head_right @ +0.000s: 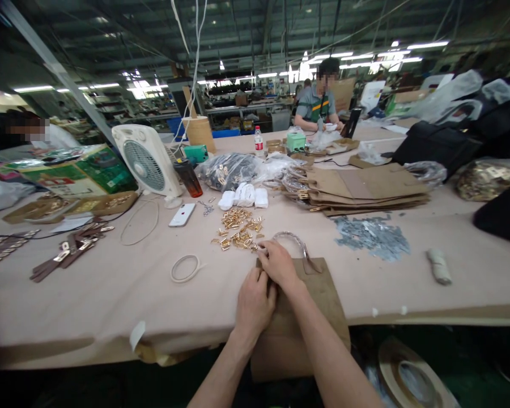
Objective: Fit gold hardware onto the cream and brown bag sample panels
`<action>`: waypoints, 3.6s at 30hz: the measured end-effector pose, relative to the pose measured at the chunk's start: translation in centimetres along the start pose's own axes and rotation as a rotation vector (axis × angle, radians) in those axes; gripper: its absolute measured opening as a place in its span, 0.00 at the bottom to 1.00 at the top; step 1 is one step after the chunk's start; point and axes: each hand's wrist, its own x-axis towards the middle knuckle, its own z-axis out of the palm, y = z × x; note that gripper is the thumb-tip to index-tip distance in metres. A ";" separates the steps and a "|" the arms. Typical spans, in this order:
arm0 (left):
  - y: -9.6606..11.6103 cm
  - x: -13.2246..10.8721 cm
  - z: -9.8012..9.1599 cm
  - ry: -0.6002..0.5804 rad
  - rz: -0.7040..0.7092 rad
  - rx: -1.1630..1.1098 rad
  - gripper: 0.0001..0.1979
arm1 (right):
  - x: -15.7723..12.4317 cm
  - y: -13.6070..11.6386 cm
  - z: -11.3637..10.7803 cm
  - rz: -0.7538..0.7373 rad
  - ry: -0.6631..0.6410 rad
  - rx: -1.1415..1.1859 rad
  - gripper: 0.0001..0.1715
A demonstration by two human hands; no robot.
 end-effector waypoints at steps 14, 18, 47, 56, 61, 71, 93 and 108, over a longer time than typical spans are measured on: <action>0.3 -0.6 -0.1 0.018 -0.113 0.048 0.03 | 1.4 -1.5 1.6 0.120 -0.078 -0.329 0.18; 0.4 -0.7 -0.3 0.012 -0.129 0.056 0.03 | 1.5 -1.3 1.7 0.100 -0.074 -0.317 0.09; -14.8 -1.3 -9.1 0.278 -0.180 0.247 0.18 | -2.1 -0.7 3.0 -0.222 0.011 -0.034 0.05; -13.7 -2.3 -7.2 0.153 -0.022 0.138 0.13 | -1.7 -0.8 3.5 -0.110 0.114 -0.145 0.07; -8.7 -3.0 -4.7 0.100 0.095 -0.061 0.14 | -1.1 -0.8 3.8 0.018 0.164 -0.176 0.08; -6.3 -1.8 -3.5 0.045 0.100 -0.134 0.17 | -0.5 -0.9 2.7 0.069 0.287 0.169 0.14; -6.5 -2.3 -3.3 0.021 0.121 -0.154 0.15 | -6.9 -0.9 -0.6 -0.164 -0.027 0.250 0.08; -7.5 -1.1 -4.2 -0.056 0.215 -0.088 0.21 | -7.3 -0.7 -0.5 -0.223 -0.045 0.292 0.07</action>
